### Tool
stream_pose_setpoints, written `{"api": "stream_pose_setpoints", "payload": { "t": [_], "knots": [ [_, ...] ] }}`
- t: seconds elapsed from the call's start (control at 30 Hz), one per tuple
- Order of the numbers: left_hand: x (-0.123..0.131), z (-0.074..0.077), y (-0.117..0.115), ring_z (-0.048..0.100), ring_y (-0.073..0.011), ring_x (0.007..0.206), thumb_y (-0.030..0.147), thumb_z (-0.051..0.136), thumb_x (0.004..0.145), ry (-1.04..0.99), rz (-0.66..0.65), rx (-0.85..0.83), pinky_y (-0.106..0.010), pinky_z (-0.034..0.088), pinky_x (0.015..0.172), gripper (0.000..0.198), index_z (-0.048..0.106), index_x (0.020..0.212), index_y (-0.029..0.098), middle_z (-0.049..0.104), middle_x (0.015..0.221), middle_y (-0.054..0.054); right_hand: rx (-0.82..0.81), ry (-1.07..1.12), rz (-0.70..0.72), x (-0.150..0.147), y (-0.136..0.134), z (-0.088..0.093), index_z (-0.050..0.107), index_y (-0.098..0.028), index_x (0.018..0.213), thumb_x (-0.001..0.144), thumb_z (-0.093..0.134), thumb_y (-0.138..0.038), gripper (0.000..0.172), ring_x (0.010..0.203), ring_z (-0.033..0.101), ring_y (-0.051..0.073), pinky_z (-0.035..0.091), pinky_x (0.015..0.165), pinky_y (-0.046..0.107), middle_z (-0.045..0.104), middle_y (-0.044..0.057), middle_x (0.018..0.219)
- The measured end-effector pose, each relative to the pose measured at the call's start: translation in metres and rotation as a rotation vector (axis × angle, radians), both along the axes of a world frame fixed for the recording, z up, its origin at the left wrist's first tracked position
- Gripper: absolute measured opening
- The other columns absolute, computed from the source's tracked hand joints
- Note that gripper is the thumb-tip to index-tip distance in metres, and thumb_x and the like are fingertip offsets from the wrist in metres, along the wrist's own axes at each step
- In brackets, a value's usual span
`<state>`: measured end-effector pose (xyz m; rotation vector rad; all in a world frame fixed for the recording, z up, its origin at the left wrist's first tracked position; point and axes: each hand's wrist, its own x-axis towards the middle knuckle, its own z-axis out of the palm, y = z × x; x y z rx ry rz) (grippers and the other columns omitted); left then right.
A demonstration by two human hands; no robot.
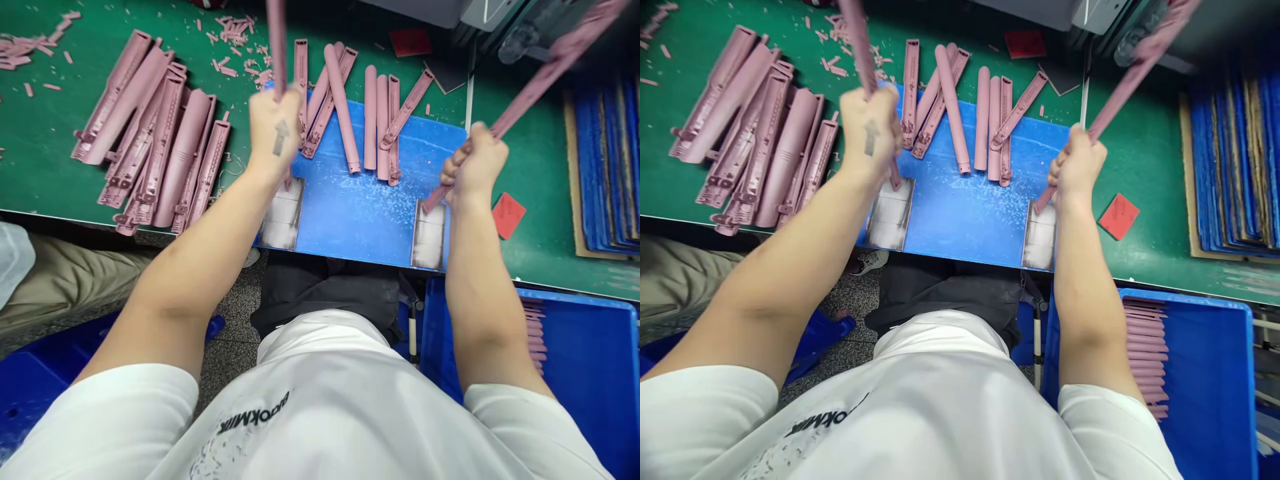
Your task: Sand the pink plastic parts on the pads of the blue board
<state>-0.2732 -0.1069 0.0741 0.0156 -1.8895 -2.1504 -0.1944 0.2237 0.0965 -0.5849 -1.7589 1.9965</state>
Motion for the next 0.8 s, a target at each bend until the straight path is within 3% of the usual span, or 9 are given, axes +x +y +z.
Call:
{"api": "stream_pose_setpoints", "payload": {
  "t": [0.07, 0.2, 0.27, 0.37, 0.43, 0.57, 0.63, 0.73, 0.8],
  "knots": [
    [0.028, 0.013, -0.002, 0.011, -0.0139, 0.049, 0.011, 0.047, 0.123, 0.067, 0.016, 0.07, -0.036, 0.015, 0.049, 0.053, 0.03, 0.075, 0.028, 0.012, 0.055, 0.009, 0.037, 0.182, -0.077, 0.026, -0.005, 0.004, 0.023, -0.034, 0.072, 0.106, 0.07, -0.074, 0.07, 0.055, 0.012, 0.013, 0.022, 0.05, 0.033, 0.009, -0.011, 0.057],
    [0.072, 0.024, -0.01, 0.009, -0.0112, 0.046, 0.035, 0.067, 0.119, 0.14, -0.082, 0.117, -0.037, 0.009, 0.048, 0.065, 0.024, 0.071, 0.028, 0.012, 0.057, 0.008, 0.103, 0.276, -0.056, 0.072, -0.019, 0.008, 0.02, -0.03, 0.07, 0.104, 0.069, -0.07, 0.072, 0.047, 0.008, 0.01, 0.015, 0.043, 0.029, 0.006, -0.011, 0.061],
    [0.076, 0.023, -0.007, 0.009, -0.0099, 0.044, 0.03, 0.069, 0.118, 0.13, -0.063, 0.107, -0.037, 0.009, 0.047, 0.068, 0.024, 0.068, 0.028, 0.013, 0.054, 0.009, 0.109, 0.271, -0.078, 0.071, -0.024, 0.007, 0.02, -0.03, 0.071, 0.104, 0.068, -0.071, 0.072, 0.045, 0.008, 0.008, 0.013, 0.042, 0.027, 0.007, -0.012, 0.062],
    [0.075, 0.02, 0.0, 0.015, -0.0091, 0.043, 0.015, 0.057, 0.123, 0.218, 0.059, 0.112, -0.037, 0.014, 0.048, 0.064, 0.028, 0.067, 0.027, 0.019, 0.052, 0.01, 0.103, 0.382, -0.217, 0.057, -0.028, 0.005, 0.017, -0.031, 0.072, 0.109, 0.052, -0.08, 0.071, 0.045, 0.008, 0.009, 0.012, 0.041, 0.028, 0.006, -0.012, 0.06],
    [0.082, 0.019, 0.0, 0.017, -0.0095, 0.044, 0.024, 0.059, 0.124, 0.246, 0.033, 0.081, -0.037, 0.015, 0.049, 0.065, 0.03, 0.066, 0.026, 0.021, 0.053, 0.009, 0.107, 0.389, -0.219, 0.06, -0.029, 0.005, 0.017, -0.031, 0.072, 0.109, 0.052, -0.081, 0.072, 0.045, 0.006, 0.009, 0.011, 0.041, 0.029, 0.006, -0.013, 0.059],
    [0.095, 0.017, -0.007, 0.021, -0.0112, 0.049, 0.054, 0.076, 0.115, 0.092, -0.143, -0.096, -0.038, 0.014, 0.053, 0.073, 0.031, 0.063, 0.026, 0.022, 0.055, 0.006, 0.125, 0.167, 0.025, 0.075, -0.026, 0.006, 0.025, -0.031, 0.072, 0.101, 0.076, -0.071, 0.071, 0.045, 0.013, 0.009, 0.015, 0.042, 0.028, 0.014, -0.012, 0.058],
    [0.093, 0.015, -0.007, 0.022, -0.0105, 0.052, 0.058, 0.072, 0.116, 0.09, -0.061, -0.07, -0.036, 0.017, 0.054, 0.071, 0.03, 0.068, 0.025, 0.021, 0.058, 0.007, 0.131, 0.209, -0.038, 0.073, -0.025, 0.005, 0.027, -0.031, 0.073, 0.106, 0.069, -0.072, 0.067, 0.047, 0.017, 0.01, 0.019, 0.044, 0.029, 0.016, -0.011, 0.058],
    [0.092, 0.011, -0.008, 0.022, -0.0097, 0.053, 0.06, 0.062, 0.121, 0.157, 0.045, 0.029, -0.033, 0.022, 0.055, 0.067, 0.027, 0.075, 0.026, 0.02, 0.061, 0.007, 0.127, 0.385, -0.236, 0.071, -0.025, 0.001, 0.021, -0.031, 0.074, 0.112, 0.052, -0.075, 0.066, 0.048, 0.01, 0.011, 0.015, 0.044, 0.03, 0.011, -0.011, 0.059],
    [0.094, 0.007, -0.01, 0.023, -0.0105, 0.052, 0.062, 0.067, 0.117, 0.105, -0.038, 0.005, -0.035, 0.021, 0.055, 0.069, 0.028, 0.074, 0.026, 0.02, 0.06, 0.007, 0.12, 0.309, -0.138, 0.077, -0.024, -0.003, 0.021, -0.031, 0.074, 0.108, 0.063, -0.075, 0.069, 0.047, 0.006, 0.009, 0.011, 0.044, 0.029, 0.009, -0.013, 0.059]
  ]
}}
